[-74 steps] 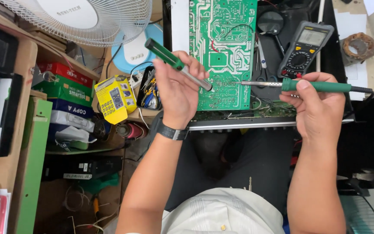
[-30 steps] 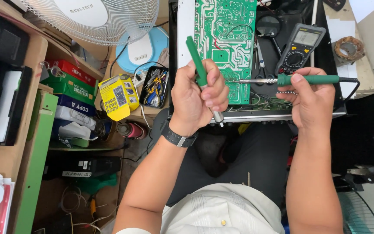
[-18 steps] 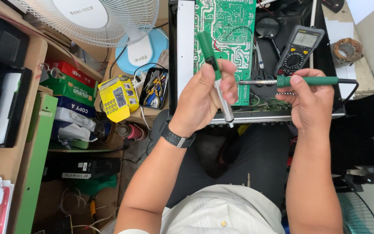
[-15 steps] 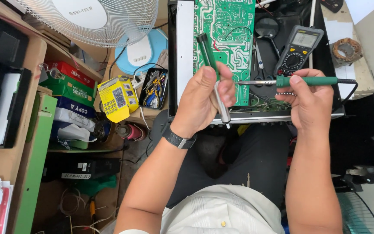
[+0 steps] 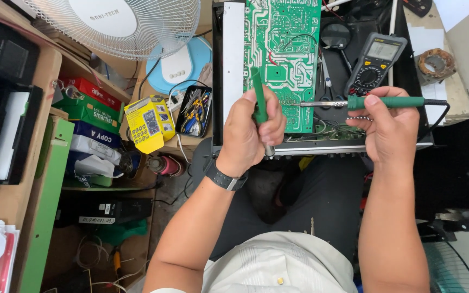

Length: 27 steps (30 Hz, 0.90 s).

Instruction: Desoldering electronic components from a printed circuit board using a soldering iron and a desoldering pump.

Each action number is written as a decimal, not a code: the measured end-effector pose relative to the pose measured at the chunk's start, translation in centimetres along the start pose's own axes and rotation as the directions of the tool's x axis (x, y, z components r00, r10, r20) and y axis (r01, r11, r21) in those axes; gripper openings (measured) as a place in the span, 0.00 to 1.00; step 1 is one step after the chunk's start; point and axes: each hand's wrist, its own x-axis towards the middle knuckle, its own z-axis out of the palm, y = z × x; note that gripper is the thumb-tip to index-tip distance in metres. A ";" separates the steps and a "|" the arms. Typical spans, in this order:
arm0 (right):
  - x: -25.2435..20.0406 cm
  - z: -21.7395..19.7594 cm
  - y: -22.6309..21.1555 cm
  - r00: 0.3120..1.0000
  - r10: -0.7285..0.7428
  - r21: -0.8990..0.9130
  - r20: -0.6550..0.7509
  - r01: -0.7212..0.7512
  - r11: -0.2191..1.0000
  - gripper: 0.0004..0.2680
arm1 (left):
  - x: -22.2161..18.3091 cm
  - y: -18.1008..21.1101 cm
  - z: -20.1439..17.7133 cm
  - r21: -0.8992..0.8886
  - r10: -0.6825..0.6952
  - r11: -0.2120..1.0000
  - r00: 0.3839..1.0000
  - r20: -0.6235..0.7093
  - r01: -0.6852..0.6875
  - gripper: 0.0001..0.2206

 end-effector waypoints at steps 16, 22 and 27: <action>0.2 -0.1 -0.1 1.000 0.019 0.030 0.002 -0.019 0.999 0.09 | 0.3 -1.2 -1.5 0.050 0.033 0.998 0.992 0.125 -0.040 0.16; 0.3 -0.2 0.1 1.000 0.007 0.056 0.019 -0.008 0.998 0.13 | 0.6 1.5 -0.5 0.088 0.122 0.989 0.992 -0.001 -0.122 0.34; 0.9 0.0 0.0 0.997 0.070 -0.001 0.028 -0.070 0.998 0.14 | 0.9 1.2 -1.8 0.046 0.118 0.993 0.982 -0.146 -0.112 0.23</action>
